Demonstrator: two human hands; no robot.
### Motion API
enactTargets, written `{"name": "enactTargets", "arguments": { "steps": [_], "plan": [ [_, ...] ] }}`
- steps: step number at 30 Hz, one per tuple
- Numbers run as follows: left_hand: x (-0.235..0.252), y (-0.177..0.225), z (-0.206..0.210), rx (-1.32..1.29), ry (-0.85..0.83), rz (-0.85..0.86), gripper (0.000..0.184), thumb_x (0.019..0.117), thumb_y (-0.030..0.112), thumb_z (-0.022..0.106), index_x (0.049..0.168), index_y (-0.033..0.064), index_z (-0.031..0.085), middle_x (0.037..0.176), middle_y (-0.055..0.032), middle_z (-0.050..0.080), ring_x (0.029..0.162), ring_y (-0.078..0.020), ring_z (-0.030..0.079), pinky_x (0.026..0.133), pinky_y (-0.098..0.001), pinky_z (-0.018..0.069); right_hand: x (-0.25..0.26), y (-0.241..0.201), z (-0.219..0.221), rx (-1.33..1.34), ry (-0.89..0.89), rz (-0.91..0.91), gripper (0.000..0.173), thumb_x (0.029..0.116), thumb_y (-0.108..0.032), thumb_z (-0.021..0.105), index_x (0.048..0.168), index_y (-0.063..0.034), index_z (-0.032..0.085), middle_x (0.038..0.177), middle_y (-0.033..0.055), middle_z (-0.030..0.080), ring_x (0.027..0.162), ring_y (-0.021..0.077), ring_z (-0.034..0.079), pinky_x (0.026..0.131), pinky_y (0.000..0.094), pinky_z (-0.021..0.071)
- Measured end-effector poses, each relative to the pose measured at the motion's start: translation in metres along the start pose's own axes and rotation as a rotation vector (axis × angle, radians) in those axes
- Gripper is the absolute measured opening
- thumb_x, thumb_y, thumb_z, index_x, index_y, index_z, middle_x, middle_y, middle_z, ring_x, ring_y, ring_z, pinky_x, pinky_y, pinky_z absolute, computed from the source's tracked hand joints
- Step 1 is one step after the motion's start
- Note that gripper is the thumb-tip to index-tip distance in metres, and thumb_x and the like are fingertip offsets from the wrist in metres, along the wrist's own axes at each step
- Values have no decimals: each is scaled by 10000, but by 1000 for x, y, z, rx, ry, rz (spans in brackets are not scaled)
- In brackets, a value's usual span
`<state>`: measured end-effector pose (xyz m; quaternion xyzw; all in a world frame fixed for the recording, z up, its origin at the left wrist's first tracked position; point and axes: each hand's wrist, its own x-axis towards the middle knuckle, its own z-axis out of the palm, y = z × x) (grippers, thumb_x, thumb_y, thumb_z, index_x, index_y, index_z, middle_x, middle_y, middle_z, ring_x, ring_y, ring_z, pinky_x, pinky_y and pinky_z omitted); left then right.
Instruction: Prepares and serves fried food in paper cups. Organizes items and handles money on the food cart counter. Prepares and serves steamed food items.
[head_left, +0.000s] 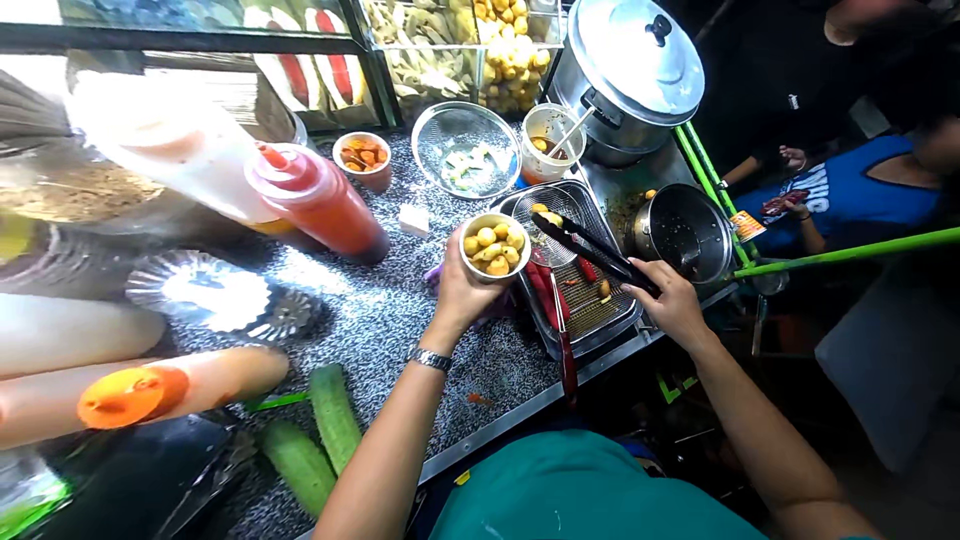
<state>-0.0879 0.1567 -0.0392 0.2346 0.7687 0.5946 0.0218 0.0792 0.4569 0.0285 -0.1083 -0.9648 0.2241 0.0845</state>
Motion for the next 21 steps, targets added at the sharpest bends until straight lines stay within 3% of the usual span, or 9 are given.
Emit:
{"name": "enactTargets", "arguments": {
  "steps": [3,7,10,15,18,21],
  "plan": [
    [3,5,4,12,-52,8,1089,661,155,930,1548,74,303,1436,-184,545,1305,-284,569,1092,-485,477,0,-34,-20,-62,38,-154,466,932,-297,731,1334,-66,678,1177,144,697,928,269,698,748,469,581],
    [5,8,9,26,-55,-30,1125,632,101,951,1544,51,294,1399,-233,563,1274,-361,584,1059,-566,478,1,-57,-34,-177,-25,-220,599,903,-406,744,1385,-66,640,1191,146,688,852,266,685,694,443,575],
    [1,5,10,-67,-25,-30,1105,657,205,926,1555,103,291,1404,-138,576,1274,-211,590,1077,-430,495,-2,-60,-39,-119,-3,-207,614,919,-443,721,1404,-79,625,1175,114,673,761,181,620,636,360,534],
    [-4,-1,16,-73,-29,-32,1132,623,152,950,1531,33,284,1379,-196,579,1273,-276,592,1081,-487,481,-14,-59,-24,-134,24,-192,480,961,-377,686,1343,-86,682,1155,130,711,856,255,702,699,437,581],
    [-8,-1,18,-120,-16,7,1079,630,148,946,1501,12,323,1362,-176,589,1259,-211,599,1096,-403,481,-25,-57,-31,-26,41,-75,543,964,-440,675,1386,-99,650,1172,106,691,820,175,652,709,378,563],
    [-15,-6,13,-159,-9,26,1098,638,166,944,1516,5,305,1391,-169,566,1288,-188,574,1116,-380,463,-42,-47,-37,6,107,105,635,949,-486,668,1412,-55,614,1247,169,669,987,243,671,826,422,565]
  ]
}}
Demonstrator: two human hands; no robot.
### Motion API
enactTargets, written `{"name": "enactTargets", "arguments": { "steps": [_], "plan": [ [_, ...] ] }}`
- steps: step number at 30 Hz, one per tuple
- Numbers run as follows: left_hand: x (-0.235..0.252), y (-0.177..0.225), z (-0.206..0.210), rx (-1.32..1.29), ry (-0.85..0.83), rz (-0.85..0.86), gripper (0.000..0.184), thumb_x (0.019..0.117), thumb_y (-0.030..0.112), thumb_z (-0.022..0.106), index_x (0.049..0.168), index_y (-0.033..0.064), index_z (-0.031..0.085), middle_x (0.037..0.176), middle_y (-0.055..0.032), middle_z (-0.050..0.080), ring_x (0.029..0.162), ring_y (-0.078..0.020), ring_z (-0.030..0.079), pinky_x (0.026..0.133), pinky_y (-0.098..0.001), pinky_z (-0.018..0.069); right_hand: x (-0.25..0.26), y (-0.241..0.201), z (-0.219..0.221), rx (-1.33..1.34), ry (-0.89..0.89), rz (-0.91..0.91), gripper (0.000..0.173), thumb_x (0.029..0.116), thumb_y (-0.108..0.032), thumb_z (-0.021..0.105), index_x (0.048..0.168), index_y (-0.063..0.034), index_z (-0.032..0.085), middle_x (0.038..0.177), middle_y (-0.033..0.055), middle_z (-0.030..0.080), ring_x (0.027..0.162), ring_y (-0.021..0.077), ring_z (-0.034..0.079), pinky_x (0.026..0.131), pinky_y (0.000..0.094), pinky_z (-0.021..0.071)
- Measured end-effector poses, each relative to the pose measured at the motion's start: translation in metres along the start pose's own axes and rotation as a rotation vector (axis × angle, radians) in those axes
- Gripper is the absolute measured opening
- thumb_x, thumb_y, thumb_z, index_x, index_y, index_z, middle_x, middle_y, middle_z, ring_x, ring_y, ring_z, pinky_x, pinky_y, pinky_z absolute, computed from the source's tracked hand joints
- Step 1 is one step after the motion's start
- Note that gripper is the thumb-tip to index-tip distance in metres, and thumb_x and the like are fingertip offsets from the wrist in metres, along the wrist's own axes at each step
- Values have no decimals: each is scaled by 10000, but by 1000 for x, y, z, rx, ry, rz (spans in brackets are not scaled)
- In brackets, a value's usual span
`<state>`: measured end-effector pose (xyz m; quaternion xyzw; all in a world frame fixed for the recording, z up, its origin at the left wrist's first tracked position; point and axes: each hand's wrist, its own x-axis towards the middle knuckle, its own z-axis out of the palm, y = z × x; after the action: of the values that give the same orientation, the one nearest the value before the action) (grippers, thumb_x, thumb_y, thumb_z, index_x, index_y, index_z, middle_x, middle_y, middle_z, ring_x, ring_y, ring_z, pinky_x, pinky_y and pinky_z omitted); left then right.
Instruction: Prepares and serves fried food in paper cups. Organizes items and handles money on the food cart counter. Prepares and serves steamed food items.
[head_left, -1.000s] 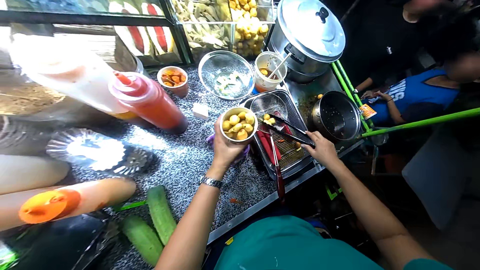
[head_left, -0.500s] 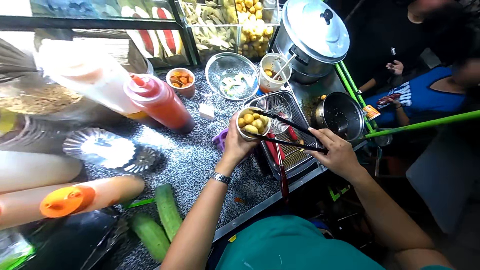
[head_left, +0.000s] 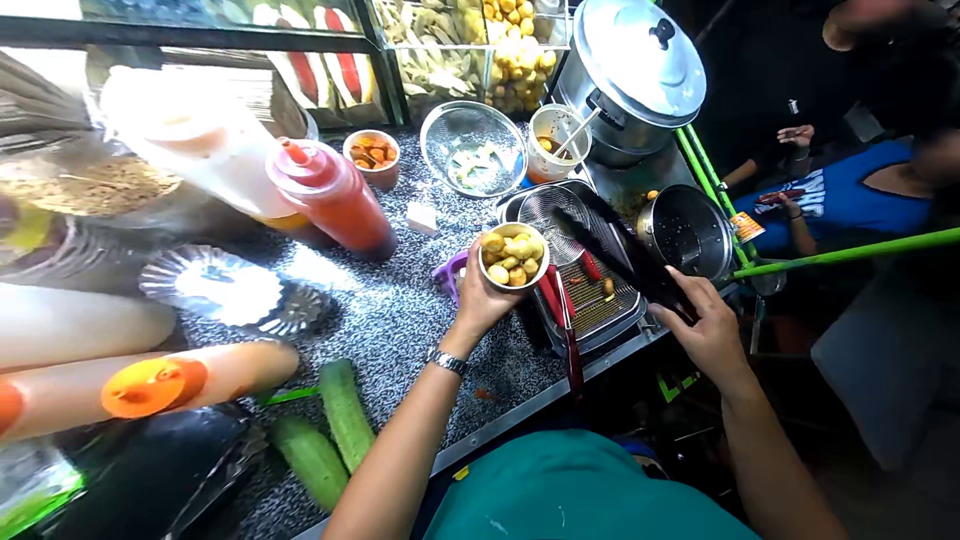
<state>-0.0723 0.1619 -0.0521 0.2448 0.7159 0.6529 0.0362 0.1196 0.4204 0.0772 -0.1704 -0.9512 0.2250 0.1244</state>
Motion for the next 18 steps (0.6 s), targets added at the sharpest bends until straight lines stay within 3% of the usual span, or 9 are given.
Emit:
{"name": "enactTargets", "arguments": {
  "steps": [4,7,8,11,13,15,18],
  "plan": [
    [-13,4,-14,59,49,22,1116,610,189,959,1504,-17,324,1413,-203,542,1316,-225,549,1128,-396,451,-19,31,37,-47,-63,279,761,946,-481,673,1460,57,513,1351,298,587,1183,428,617,984,587,499],
    [-32,13,-33,48,90,-10,1125,619,203,967,1510,-23,318,1412,-201,553,1307,-212,566,1112,-396,475,-22,37,76,-125,-178,376,896,901,-481,751,1521,71,414,1438,335,505,1249,486,566,1013,633,465],
    [-41,15,-40,51,107,-13,1119,632,222,963,1514,-23,319,1424,-199,545,1314,-206,560,1114,-393,474,-20,34,84,-156,-206,366,959,875,-509,771,1540,64,384,1470,331,482,1314,500,513,1064,651,417],
    [-75,26,-65,70,163,-60,1102,658,267,954,1521,-5,324,1444,-181,539,1326,-189,555,1115,-383,484,3,4,98,-146,-168,210,1085,784,-599,797,1551,46,382,1556,313,408,1441,549,345,1121,733,272],
    [-104,34,-82,103,202,-108,1116,664,302,947,1530,-13,317,1448,-201,536,1329,-195,556,1117,-377,478,31,-34,108,-19,-142,27,998,825,-587,751,1511,64,434,1528,320,435,1425,524,383,1150,678,299],
    [-133,41,-97,143,256,-140,1126,654,330,944,1503,-81,331,1417,-247,554,1307,-209,579,1109,-365,485,64,-86,125,130,-120,-201,847,883,-498,727,1459,74,489,1475,314,488,1399,497,424,1154,641,330],
    [-171,54,-117,170,331,-167,1118,638,366,944,1452,-136,364,1393,-263,564,1308,-211,576,1115,-337,479,120,-191,135,157,-51,-543,801,879,-476,758,1434,53,526,1389,264,595,1380,508,447,1137,682,314]
  ]
}}
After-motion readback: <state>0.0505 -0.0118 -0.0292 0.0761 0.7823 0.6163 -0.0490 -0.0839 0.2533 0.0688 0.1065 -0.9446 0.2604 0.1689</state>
